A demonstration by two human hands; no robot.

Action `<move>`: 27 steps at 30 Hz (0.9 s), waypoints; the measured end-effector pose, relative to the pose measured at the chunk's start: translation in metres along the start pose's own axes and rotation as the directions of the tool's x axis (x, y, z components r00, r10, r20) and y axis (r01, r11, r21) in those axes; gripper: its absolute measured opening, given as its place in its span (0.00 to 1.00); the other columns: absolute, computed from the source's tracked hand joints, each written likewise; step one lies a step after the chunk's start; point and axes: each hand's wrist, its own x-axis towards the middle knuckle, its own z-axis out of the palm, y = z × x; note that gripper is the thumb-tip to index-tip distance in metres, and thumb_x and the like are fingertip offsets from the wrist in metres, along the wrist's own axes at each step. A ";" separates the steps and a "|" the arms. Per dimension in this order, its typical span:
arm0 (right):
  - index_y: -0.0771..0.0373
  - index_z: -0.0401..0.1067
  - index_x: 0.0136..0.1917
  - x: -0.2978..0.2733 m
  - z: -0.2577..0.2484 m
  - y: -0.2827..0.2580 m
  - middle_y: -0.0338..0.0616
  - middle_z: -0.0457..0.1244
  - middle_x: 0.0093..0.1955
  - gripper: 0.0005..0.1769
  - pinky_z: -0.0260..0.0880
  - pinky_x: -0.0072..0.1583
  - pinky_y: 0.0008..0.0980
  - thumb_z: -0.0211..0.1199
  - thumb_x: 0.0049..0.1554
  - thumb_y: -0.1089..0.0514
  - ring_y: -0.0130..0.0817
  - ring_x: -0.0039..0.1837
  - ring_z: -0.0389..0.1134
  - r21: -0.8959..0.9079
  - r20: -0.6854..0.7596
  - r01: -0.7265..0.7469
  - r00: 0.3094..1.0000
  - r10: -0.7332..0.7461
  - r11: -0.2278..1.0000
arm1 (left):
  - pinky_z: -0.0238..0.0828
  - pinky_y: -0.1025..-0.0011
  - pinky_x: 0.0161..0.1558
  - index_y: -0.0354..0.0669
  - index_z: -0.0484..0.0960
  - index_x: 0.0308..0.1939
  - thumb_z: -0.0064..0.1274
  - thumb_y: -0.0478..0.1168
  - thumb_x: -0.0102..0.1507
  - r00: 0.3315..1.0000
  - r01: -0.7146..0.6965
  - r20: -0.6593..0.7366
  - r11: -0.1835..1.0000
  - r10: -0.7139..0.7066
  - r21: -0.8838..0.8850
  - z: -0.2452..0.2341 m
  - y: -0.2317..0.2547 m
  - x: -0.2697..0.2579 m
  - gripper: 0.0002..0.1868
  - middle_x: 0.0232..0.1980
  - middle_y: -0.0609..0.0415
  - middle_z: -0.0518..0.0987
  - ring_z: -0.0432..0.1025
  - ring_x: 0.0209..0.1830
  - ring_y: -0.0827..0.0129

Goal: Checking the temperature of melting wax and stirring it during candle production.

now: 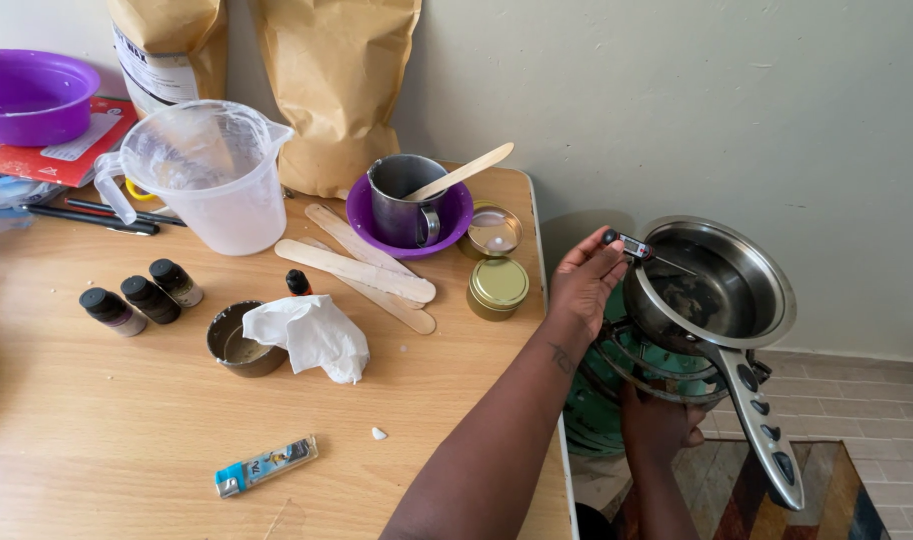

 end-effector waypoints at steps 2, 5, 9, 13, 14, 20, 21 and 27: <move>0.50 0.73 0.55 -0.003 -0.004 -0.004 0.47 0.59 0.65 0.21 0.44 0.58 0.57 0.54 0.53 0.40 0.59 0.69 0.43 0.009 -0.001 0.031 1.000 -0.031 0.999 | 0.70 0.73 0.52 0.43 0.77 0.52 0.59 0.35 0.53 1.000 -0.014 -0.003 1.000 0.014 -0.011 0.000 0.002 -0.002 0.22 0.43 0.58 0.77 0.72 0.44 0.71; 0.57 0.73 0.56 -0.001 0.000 0.012 0.54 0.62 0.63 0.21 0.41 0.64 0.59 0.52 0.58 0.44 0.59 0.69 0.50 -0.032 -0.141 0.295 0.945 -0.296 0.955 | 0.73 0.71 0.50 0.41 0.77 0.49 0.59 0.33 0.54 0.992 -0.127 -0.007 0.992 0.127 -0.013 0.001 -0.004 -0.011 0.19 0.44 0.54 0.78 0.72 0.45 0.70; 0.60 0.65 0.65 -0.002 0.001 0.015 0.58 0.55 0.69 0.32 0.49 0.55 0.59 0.48 0.57 0.38 0.63 0.69 0.47 -0.039 -0.063 0.247 0.966 -0.249 0.968 | 0.74 0.82 0.44 0.38 0.79 0.46 0.60 0.32 0.53 0.938 -0.347 0.030 0.926 0.347 0.151 0.019 0.012 -0.056 0.16 0.39 0.54 0.80 0.73 0.38 0.80; 0.62 0.53 0.72 -0.007 -0.023 0.005 0.61 0.49 0.70 0.40 0.42 0.61 0.52 0.42 0.56 0.34 0.58 0.69 0.47 0.106 0.191 0.077 0.977 -0.097 0.991 | 0.74 0.81 0.44 0.40 0.80 0.47 0.60 0.34 0.53 0.921 -0.385 0.083 0.861 0.379 0.332 0.048 0.049 -0.120 0.17 0.40 0.53 0.80 0.73 0.39 0.76; 0.68 0.54 0.70 -0.003 -0.017 0.013 0.62 0.45 0.72 0.44 0.40 0.64 0.54 0.40 0.55 0.31 0.55 0.73 0.40 0.069 0.246 0.072 0.965 -0.087 0.995 | 0.74 0.80 0.42 0.40 0.80 0.45 0.60 0.36 0.54 0.907 -0.418 0.129 0.823 0.400 0.384 0.051 0.058 -0.135 0.16 0.39 0.54 0.80 0.73 0.38 0.77; 0.66 0.64 0.64 -0.027 -0.056 0.004 0.60 0.57 0.64 0.37 0.56 0.61 0.52 0.57 0.49 0.40 0.61 0.65 0.57 0.073 0.352 -0.034 0.936 0.006 0.997 | 0.73 0.76 0.38 0.42 0.77 0.40 0.60 0.37 0.54 0.796 -0.601 0.383 0.531 0.469 0.598 0.042 0.121 -0.237 0.13 0.36 0.53 0.76 0.71 0.36 0.72; 0.63 0.72 0.60 -0.036 -0.068 0.000 0.58 0.62 0.62 0.35 0.56 0.62 0.46 0.49 0.54 0.35 0.58 0.65 0.60 -0.086 0.499 -0.148 0.850 0.171 0.985 | 0.76 0.74 0.41 0.40 0.76 0.39 0.60 0.37 0.54 0.699 -0.705 0.507 0.368 0.504 0.607 0.036 0.133 -0.256 0.12 0.38 0.50 0.75 0.72 0.38 0.68; 0.72 0.77 0.46 -0.157 -0.187 -0.086 0.55 0.69 0.43 0.24 0.65 0.52 0.39 0.50 0.64 0.49 0.42 0.48 0.68 0.513 0.416 -0.221 0.909 -0.015 0.829 | 0.70 0.66 0.44 0.35 0.73 0.37 0.55 0.32 0.59 0.417 -0.848 0.799 -0.131 0.433 0.513 -0.019 0.162 -0.316 0.07 0.40 0.44 0.75 0.73 0.40 0.56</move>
